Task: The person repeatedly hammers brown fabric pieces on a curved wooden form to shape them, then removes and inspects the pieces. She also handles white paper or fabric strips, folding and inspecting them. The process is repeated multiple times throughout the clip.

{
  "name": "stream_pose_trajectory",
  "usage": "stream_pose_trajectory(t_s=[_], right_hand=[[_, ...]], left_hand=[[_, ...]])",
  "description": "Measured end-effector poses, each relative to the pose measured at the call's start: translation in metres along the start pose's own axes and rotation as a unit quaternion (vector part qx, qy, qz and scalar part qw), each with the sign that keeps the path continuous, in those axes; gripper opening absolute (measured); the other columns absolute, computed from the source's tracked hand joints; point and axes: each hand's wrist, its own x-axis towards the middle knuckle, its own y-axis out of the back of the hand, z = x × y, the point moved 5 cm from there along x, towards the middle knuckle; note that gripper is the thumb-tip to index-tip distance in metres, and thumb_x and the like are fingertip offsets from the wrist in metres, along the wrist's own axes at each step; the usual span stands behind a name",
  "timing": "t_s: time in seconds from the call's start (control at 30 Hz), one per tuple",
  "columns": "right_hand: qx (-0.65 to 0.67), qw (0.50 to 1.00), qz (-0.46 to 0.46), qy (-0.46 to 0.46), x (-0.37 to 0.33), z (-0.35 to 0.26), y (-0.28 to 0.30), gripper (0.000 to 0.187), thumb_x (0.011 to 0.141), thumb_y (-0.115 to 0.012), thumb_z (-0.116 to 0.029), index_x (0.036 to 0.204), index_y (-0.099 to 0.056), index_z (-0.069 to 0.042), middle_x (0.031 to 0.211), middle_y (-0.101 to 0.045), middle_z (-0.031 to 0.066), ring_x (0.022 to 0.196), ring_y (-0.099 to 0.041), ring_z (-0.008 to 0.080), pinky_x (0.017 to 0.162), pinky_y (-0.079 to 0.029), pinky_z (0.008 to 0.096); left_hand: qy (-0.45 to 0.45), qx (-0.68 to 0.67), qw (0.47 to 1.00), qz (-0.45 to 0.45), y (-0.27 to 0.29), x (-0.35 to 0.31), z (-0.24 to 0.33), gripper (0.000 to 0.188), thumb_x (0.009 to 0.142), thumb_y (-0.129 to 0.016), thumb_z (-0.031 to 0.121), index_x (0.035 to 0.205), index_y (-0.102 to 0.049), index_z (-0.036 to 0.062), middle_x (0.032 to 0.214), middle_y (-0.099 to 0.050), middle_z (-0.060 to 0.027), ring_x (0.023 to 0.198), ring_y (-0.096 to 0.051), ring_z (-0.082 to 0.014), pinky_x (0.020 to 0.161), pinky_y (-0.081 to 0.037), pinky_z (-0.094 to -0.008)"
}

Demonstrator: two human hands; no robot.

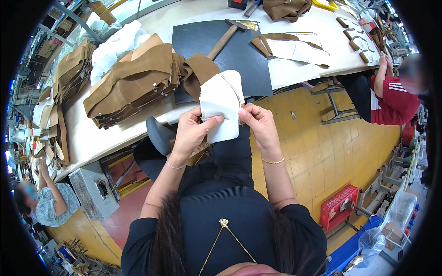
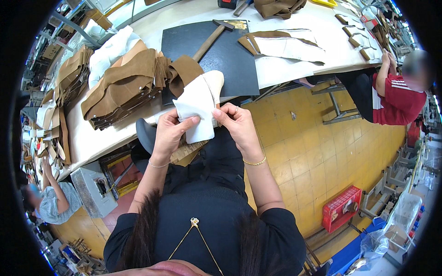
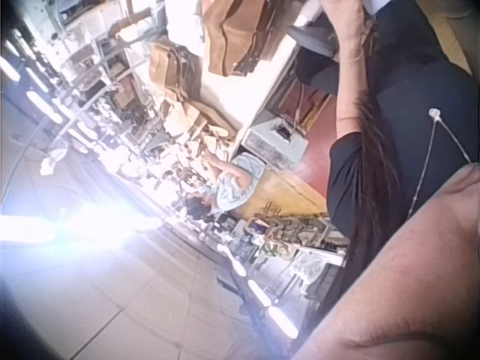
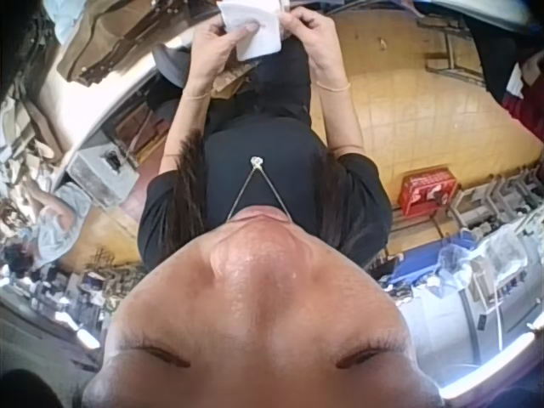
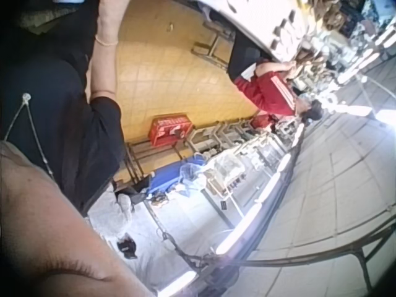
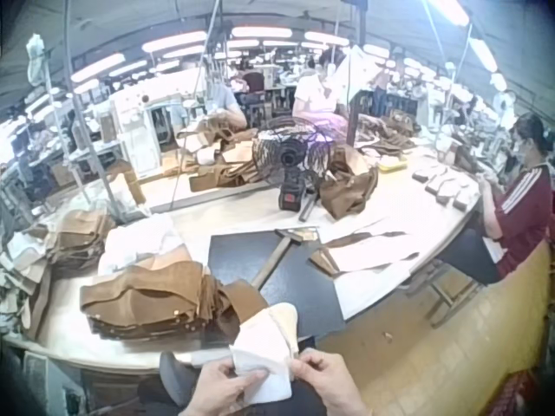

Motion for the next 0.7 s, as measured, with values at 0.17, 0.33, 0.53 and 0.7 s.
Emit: stream_pose_trajectory(t_s=[0.17,0.33,0.53,0.7], right_hand=[[0.011,1.0,-0.013,0.003,-0.005,-0.003,0.005,0.019,0.096,-0.069,-0.017,0.088,-0.071,-0.001,0.079,-0.064,-0.0025,0.075,-0.052,0.004,0.07,-0.042,0.0214],[0.006,1.0,0.018,-0.009,-0.008,-0.01,0.002,0.023,0.099,-0.066,-0.021,0.095,-0.07,0.001,0.084,-0.064,-0.0027,0.076,-0.052,0.0041,0.074,-0.044,0.0223],[-0.169,0.985,0.013,0.043,-0.01,-0.011,0.0,0.026,0.089,-0.079,-0.023,0.095,-0.067,-0.001,0.085,-0.062,-0.0031,0.075,-0.05,0.0039,0.071,-0.045,0.0218],[-0.253,0.962,0.09,0.043,-0.008,-0.003,-0.003,0.032,0.08,-0.086,-0.024,0.088,-0.065,-0.001,0.076,-0.06,-0.0009,0.068,-0.049,0.005,0.059,-0.042,0.0228]], left_hand=[[-0.048,0.09,0.994,0.033,-0.008,-0.002,0.003,0.024,0.087,-0.076,0.007,0.109,-0.071,-0.0021,0.099,-0.073,-0.0055,0.087,-0.066,-0.009,0.077,-0.053,-0.0244],[-0.057,0.128,0.988,0.057,-0.008,0.001,0.001,0.024,0.087,-0.075,0.007,0.109,-0.071,-0.0021,0.095,-0.072,-0.0027,0.082,-0.063,-0.0059,0.072,-0.051,-0.0216],[-0.065,0.118,0.989,0.064,-0.011,0.004,-0.004,0.023,0.088,-0.074,0.006,0.108,-0.07,-0.0025,0.089,-0.07,0.0006,0.073,-0.057,-0.0024,0.063,-0.045,-0.0192],[-0.068,0.142,0.985,0.073,-0.011,0.003,-0.006,0.02,0.087,-0.073,0.005,0.106,-0.071,-0.0026,0.089,-0.07,0.0004,0.073,-0.057,-0.0025,0.064,-0.046,-0.0193]])
